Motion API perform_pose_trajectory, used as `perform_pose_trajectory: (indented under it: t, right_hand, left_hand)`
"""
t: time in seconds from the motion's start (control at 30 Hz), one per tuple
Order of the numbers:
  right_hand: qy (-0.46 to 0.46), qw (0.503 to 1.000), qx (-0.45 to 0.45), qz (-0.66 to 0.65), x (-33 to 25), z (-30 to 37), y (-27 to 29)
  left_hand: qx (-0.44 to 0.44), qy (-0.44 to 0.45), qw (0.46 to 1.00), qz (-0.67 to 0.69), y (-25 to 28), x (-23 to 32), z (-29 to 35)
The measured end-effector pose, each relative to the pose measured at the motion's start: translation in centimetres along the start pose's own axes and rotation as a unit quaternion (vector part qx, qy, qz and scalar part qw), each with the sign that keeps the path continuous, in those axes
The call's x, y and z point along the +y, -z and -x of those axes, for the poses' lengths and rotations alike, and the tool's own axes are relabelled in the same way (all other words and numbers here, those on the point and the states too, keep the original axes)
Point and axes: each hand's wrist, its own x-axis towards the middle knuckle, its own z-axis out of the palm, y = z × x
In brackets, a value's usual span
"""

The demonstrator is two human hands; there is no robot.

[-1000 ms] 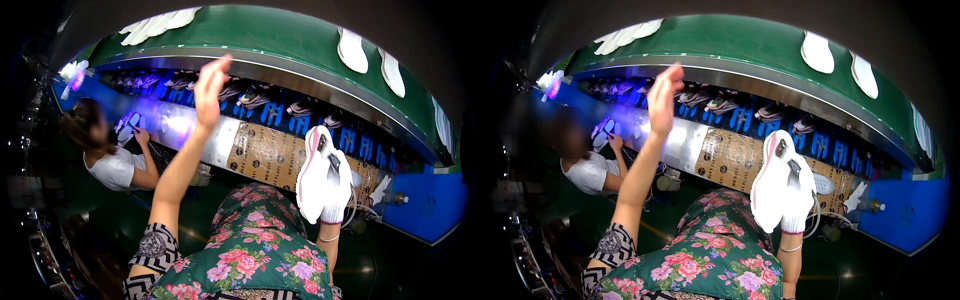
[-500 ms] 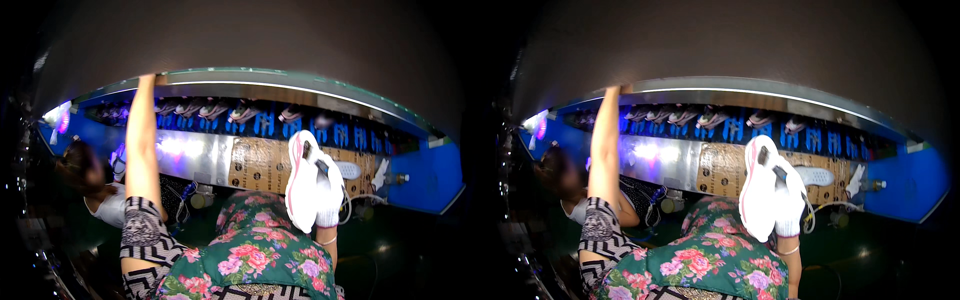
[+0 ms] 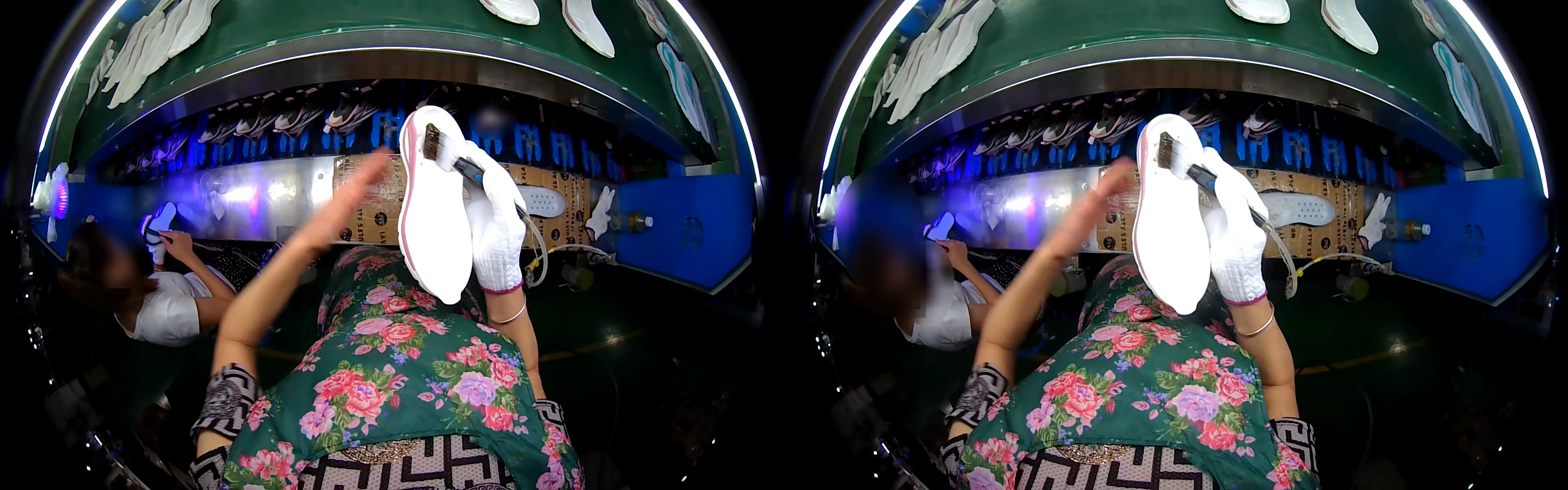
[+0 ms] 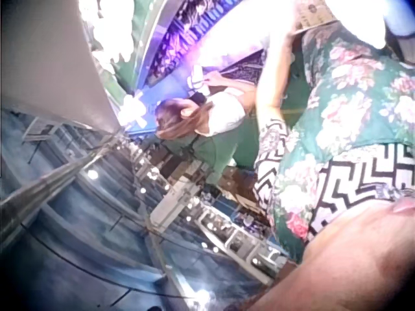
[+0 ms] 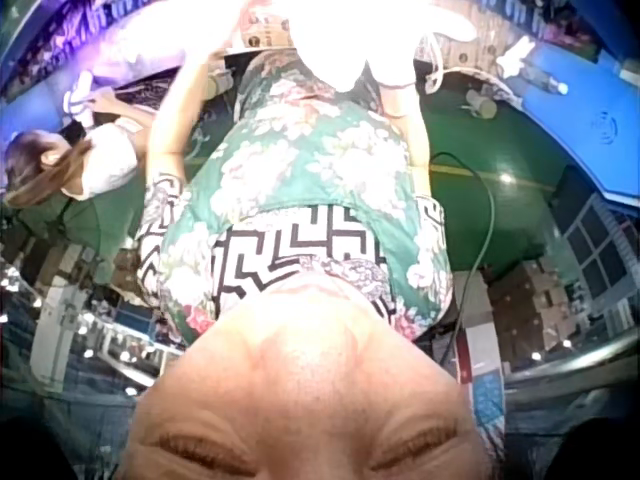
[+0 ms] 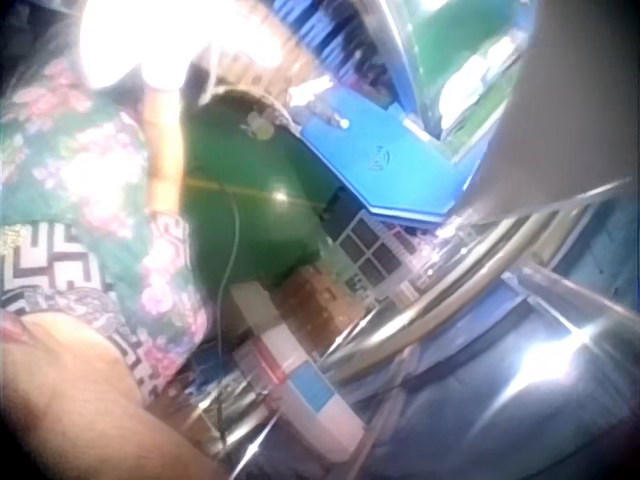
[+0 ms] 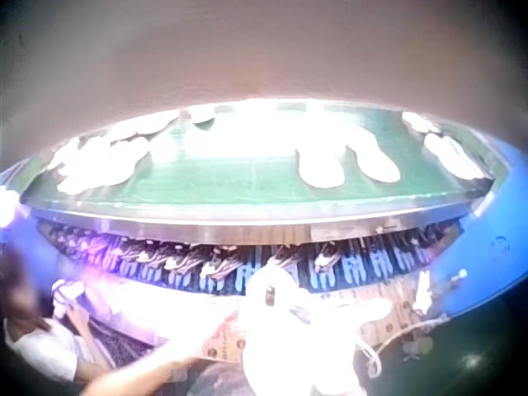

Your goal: The person applies adhesive to the inside of white shoe soles using a brush tool, then places each sole onto a conveyor belt.

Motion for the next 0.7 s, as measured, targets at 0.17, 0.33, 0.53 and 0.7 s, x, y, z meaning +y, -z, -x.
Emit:
perform_pose_trajectory:
  t: [0.17, 0.33, 0.53, 0.7]
  right_hand:
    - [0.045, 0.99, 0.019, 0.134, 0.1, 0.7, -1.3]
    - [0.221, 0.846, -0.087, 0.478, -1.2, 0.7, -1.1]
    - [0.218, 0.826, -0.107, 0.509, -3.2, 2.0, -2.7]
    - [0.238, 0.775, -0.148, 0.566, -4.0, 2.7, -2.8]
  left_hand:
    - [-0.023, 0.047, 0.85, 0.525, -10.8, -1.9, 0.6]
    - [-0.14, 0.017, 0.566, 0.812, -10.2, -2.5, 1.1]
    - [-0.112, -0.005, 0.591, 0.799, -10.5, -2.8, 0.9]
    - [0.055, 0.03, 0.773, 0.631, -11.1, -1.6, -0.2]
